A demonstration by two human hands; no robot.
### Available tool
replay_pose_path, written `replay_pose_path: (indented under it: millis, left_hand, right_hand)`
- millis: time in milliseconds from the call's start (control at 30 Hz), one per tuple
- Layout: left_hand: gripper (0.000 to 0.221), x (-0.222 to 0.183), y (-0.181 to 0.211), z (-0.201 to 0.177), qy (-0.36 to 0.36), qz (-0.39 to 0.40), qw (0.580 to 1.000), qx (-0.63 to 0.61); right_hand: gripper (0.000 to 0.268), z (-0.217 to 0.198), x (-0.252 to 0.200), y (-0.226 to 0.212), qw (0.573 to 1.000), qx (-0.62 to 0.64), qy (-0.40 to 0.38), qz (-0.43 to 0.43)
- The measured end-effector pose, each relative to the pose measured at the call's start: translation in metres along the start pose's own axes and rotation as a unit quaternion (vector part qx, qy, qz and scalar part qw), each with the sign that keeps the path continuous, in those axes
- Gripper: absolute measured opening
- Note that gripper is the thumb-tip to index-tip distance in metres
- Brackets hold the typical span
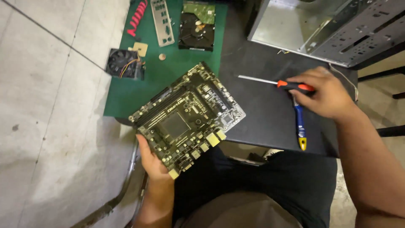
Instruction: Repairing and inspecting a computer motherboard using a screwdriver and a brush on a workbench.
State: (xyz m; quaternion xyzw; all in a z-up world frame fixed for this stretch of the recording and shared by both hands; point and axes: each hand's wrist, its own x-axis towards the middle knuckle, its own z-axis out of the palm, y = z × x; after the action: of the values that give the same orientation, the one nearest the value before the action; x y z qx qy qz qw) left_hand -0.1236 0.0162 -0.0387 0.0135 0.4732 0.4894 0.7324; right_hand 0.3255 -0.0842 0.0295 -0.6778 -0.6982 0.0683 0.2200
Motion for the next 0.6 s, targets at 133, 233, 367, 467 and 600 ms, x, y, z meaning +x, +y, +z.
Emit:
replay_pose_path:
  millis: [133, 233, 367, 467, 600]
  left_hand:
    - [0.066, 0.011, -0.006, -0.004, -0.173, -0.034, 0.98, -0.093]
    - [0.069, -0.028, 0.005, 0.051, 0.022, -0.042, 0.999, -0.009]
    - [0.07, -0.004, -0.015, 0.021, -0.149, -0.066, 0.982, -0.091]
    - [0.062, -0.041, -0.001, 0.069, 0.032, -0.013, 0.999, 0.0]
    - [0.065, -0.013, -0.02, 0.034, -0.16, 0.011, 0.986, -0.037]
  right_hand:
    - [0.026, -0.002, 0.03, 0.003, 0.999, -0.046, -0.016, 0.019]
    - [0.017, 0.007, 0.058, 0.018, 0.996, -0.067, 0.041, 0.038]
    - [0.027, 0.019, 0.086, 0.044, 0.988, -0.148, 0.003, 0.041]
    - [0.019, 0.033, 0.093, 0.062, 0.97, -0.239, -0.036, -0.011]
    - [0.02, 0.031, 0.103, 0.051, 0.949, -0.3, -0.091, 0.032]
